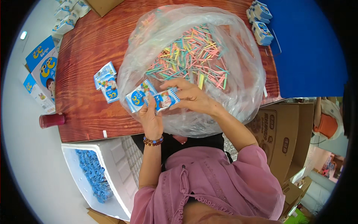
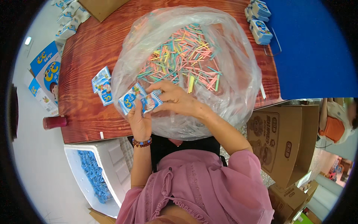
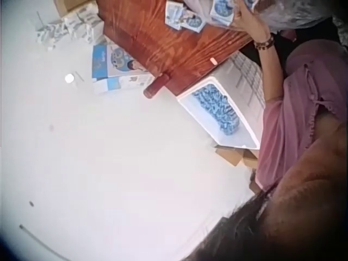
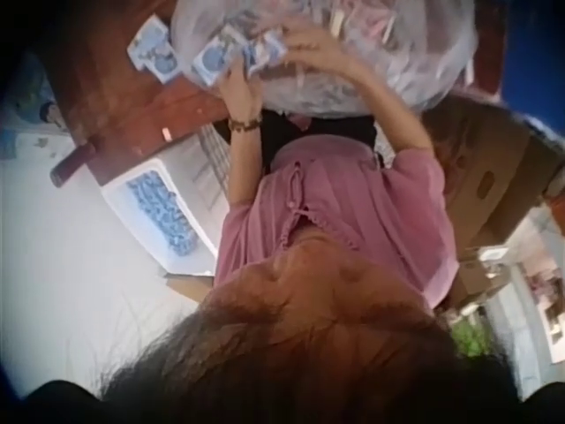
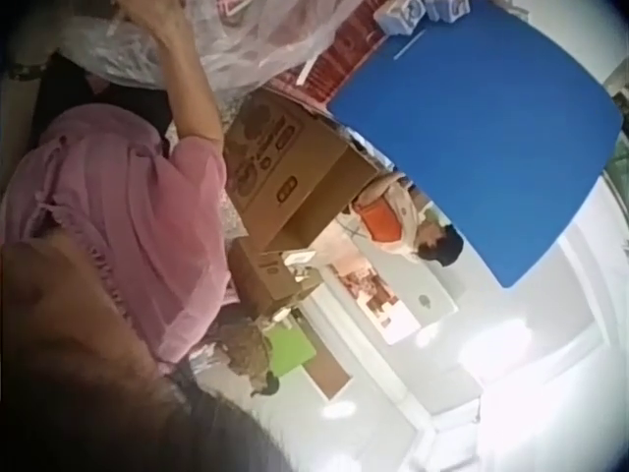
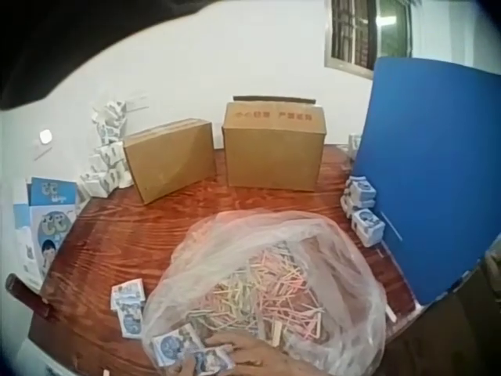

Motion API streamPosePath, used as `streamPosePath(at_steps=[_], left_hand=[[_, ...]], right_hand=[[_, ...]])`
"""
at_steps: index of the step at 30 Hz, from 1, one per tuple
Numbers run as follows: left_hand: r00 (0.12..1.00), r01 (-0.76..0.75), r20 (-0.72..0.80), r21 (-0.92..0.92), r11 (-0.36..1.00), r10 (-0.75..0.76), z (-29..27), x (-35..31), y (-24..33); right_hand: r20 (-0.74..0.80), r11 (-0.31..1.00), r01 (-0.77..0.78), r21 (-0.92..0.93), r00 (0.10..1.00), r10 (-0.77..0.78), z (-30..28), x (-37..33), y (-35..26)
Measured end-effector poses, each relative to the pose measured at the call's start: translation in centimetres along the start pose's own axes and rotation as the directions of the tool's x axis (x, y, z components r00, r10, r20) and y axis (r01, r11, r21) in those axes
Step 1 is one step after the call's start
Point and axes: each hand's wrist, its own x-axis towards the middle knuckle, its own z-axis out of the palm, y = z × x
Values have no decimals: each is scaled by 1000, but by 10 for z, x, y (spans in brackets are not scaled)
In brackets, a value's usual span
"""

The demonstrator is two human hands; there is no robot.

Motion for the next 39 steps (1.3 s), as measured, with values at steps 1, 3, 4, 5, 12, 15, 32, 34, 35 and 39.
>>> streamPosePath(at_steps=[1,3,4,5,12,15,32,34,35,39], left_hand=[[1000,16,12,-9,1000,-16,3,-3,-4],[996,18,87,12,1000,-19,2,-7,-1],[996,22,90,7,1000,-23,0,-6,-1],[999,2,43,-15,1000,-2,0,-5,-1],[999,11,38,-8,1000,-11,-5,-8,-1],[1000,12,14,-3,1000,-12,-17,-7,-3],[998,21,61,-111,994,-14,-29,2,11],[997,25,76,-112,993,-17,-29,4,9],[996,20,85,-113,993,-11,-31,4,9],[995,31,98,-134,991,-18,-31,3,9]], right_hand=[[-8,1000,-12,-17,1000,12,-7,-5,-1],[98,997,-76,3,992,75,-16,-4,-7],[61,972,-213,99,976,208,-23,-4,-11],[34,921,-339,193,940,339,-35,-3,-13],[-541,737,-574,-356,770,339,-155,16,48],[-517,589,-581,-562,802,299,-165,30,53],[250,607,62,-792,940,231,-95,-14,0],[263,489,111,-865,931,254,-88,-18,5],[264,491,112,-864,931,251,-85,-16,6],[347,401,238,-885,911,225,-91,-16,19]])
